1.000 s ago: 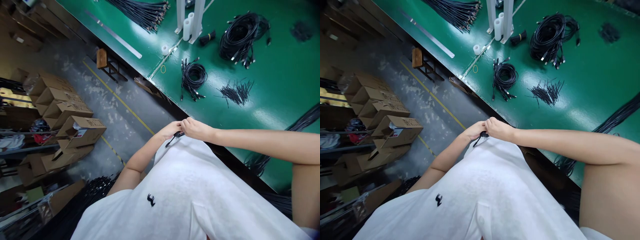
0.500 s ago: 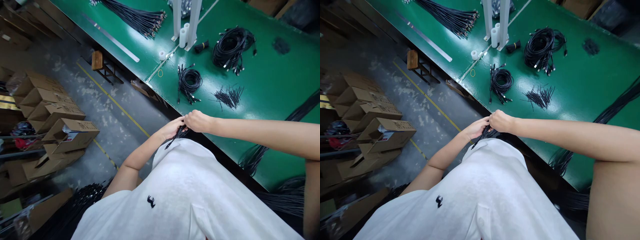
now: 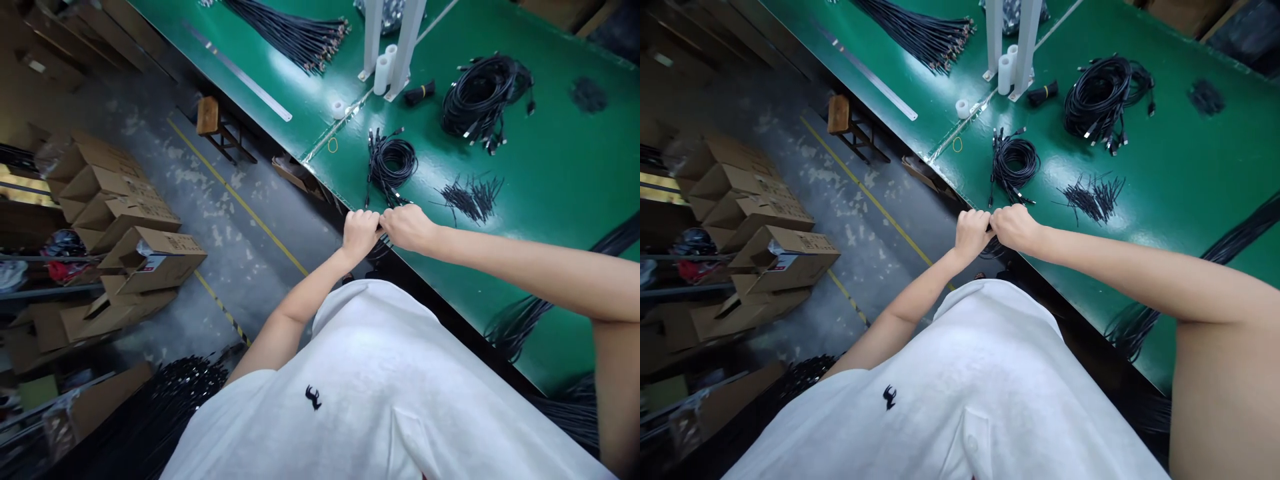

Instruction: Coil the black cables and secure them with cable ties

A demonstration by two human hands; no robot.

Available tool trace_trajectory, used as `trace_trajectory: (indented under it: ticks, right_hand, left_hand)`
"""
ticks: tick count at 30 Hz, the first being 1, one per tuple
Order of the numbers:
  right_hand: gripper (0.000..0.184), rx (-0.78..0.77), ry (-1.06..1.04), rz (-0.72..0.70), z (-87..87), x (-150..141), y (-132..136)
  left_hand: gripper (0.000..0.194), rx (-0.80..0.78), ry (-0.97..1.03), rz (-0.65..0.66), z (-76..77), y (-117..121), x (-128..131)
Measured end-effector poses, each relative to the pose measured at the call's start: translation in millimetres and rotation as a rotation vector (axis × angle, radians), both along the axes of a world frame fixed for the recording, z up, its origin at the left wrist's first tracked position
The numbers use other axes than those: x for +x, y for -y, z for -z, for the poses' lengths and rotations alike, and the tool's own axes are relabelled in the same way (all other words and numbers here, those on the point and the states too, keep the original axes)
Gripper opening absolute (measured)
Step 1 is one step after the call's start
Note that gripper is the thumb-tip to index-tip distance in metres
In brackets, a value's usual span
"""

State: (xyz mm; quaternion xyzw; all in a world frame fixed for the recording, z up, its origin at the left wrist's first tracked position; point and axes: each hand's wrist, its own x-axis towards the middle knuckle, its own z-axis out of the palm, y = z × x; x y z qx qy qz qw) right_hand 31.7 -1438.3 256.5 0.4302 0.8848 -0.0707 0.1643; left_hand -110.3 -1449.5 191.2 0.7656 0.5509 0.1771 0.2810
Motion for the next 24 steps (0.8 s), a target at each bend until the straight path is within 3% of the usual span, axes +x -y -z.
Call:
trace_trajectory:
  ticks: [3, 5, 10, 12, 15, 17, 20, 24]
  right_hand:
    - [0.025, 0.023, 0.059, -0.048, 6.8, 9.8, -1.1]
    - [0.026, 0.043, 0.093, -0.103, 8.9, 14.5, 4.1]
    - [0.031, 0.123, -0.066, -0.414, 9.8, 10.7, 21.6]
    - [0.030, 0.134, -0.097, -0.405, 10.6, 8.3, 19.7]
    - [0.028, 0.112, -0.048, -0.225, 14.6, 10.1, 6.8]
    - [0.026, 0.079, 0.000, -0.124, 18.0, 14.5, -0.8]
    - [0.025, 0.032, 0.067, -0.076, 21.0, 22.5, 0.0]
    - [0.035, 0.083, 0.020, -0.198, 18.0, 31.1, 21.8]
  left_hand:
    - [0.026, -0.319, 0.214, 0.083, 3.7, 19.0, -1.9]
    - [0.027, -0.391, 0.319, 0.205, 0.1, 27.2, -14.7]
    - [0.044, 0.032, 0.159, 0.363, -2.6, 4.9, -35.5]
    - [0.035, 0.031, 0.047, 0.367, 6.4, -1.7, -23.6]
    - [0.039, -0.027, 0.010, 0.084, 23.8, 14.1, 8.8]
    - [0.047, -0.083, 0.133, -0.058, 32.0, 35.9, 26.7]
    - [0.057, -0.216, 0.354, 0.141, 33.7, 56.8, 27.6]
    - [0.046, -0.066, 0.365, 0.160, 20.2, 32.4, -15.6]
